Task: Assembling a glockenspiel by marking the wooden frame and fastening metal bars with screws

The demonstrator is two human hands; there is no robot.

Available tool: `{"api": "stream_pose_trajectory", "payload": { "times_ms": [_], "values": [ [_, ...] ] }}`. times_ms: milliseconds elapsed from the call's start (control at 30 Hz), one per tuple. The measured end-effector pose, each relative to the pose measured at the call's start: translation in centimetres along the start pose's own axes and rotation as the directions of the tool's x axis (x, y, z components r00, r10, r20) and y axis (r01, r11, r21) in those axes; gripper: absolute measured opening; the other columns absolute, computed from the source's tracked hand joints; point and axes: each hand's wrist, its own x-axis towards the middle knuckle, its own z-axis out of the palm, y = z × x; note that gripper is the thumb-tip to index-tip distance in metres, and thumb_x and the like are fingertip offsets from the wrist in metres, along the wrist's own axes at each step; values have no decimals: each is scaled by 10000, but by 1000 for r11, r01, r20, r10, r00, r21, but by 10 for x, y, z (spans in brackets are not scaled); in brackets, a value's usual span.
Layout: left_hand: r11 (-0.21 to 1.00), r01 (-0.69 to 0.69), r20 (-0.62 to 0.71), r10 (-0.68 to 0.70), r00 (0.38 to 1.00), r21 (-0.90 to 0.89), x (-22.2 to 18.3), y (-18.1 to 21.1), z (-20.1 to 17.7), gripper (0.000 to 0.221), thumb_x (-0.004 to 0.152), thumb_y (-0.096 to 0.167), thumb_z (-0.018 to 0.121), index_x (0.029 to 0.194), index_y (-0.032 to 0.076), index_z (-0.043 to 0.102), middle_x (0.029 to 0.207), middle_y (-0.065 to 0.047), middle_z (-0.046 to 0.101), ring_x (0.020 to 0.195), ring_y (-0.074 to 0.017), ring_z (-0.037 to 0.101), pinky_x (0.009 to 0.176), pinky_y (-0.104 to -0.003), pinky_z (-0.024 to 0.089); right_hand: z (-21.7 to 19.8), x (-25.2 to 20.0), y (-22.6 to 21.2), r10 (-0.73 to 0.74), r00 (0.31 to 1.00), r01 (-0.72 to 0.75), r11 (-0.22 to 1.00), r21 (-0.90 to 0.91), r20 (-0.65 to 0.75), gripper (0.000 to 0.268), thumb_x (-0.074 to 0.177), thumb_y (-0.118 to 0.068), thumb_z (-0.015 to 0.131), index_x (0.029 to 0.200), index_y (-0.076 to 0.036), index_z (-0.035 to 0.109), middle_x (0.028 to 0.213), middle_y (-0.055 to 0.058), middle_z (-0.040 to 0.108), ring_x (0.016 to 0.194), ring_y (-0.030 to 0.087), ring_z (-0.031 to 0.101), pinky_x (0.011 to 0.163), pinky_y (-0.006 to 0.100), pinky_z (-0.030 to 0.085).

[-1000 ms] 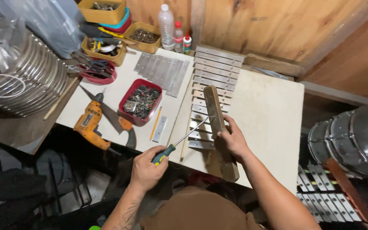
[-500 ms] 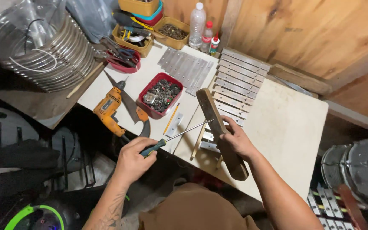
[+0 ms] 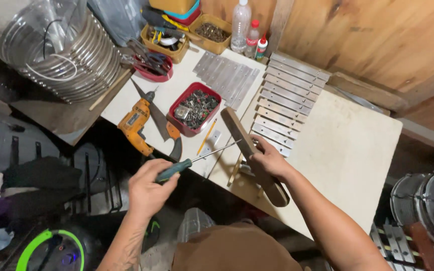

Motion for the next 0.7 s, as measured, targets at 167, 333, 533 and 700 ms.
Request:
{"api": "stream_pose_trajectory", "payload": {
  "times_ms": [167,333,533,700],
  "values": [
    [876,476,35,-479,877,73,23,-22,-8,342,747,273,885,1071,211,794,866,-93,767,898,-299,742,795,-398,587,24,17,-7,30,999,-30,999,30,-22,722,765,-177,688,1464,-223,514,1064,174,711,922,309,683,824,450,576],
    [707,689,144,-707,693,156,61,-98,-5,348,952,531,648,1104,231,739,765,-139,771,858,-304,769,834,-428,595,61,56,-28,56,993,-38,985,166,-105,736,777,-97,677,1482,-154,476,1071,252,687,872,356,696,755,472,613],
    [879,476,221,-457,861,-36,116,-162,-29,380,814,178,747,1179,108,668,1137,-227,710,1165,-418,659,999,-465,514,108,116,-44,77,973,-15,961,276,-217,692,797,-74,636,1464,-171,484,1080,268,670,837,359,709,712,470,639],
    [816,513,297,-436,849,-268,155,-204,-35,312,966,222,737,1179,9,655,672,-200,741,581,-216,741,570,-296,594,133,137,-59,38,953,47,961,272,-301,691,808,-81,622,1477,-119,455,1098,310,627,875,382,646,732,511,611]
  ]
}}
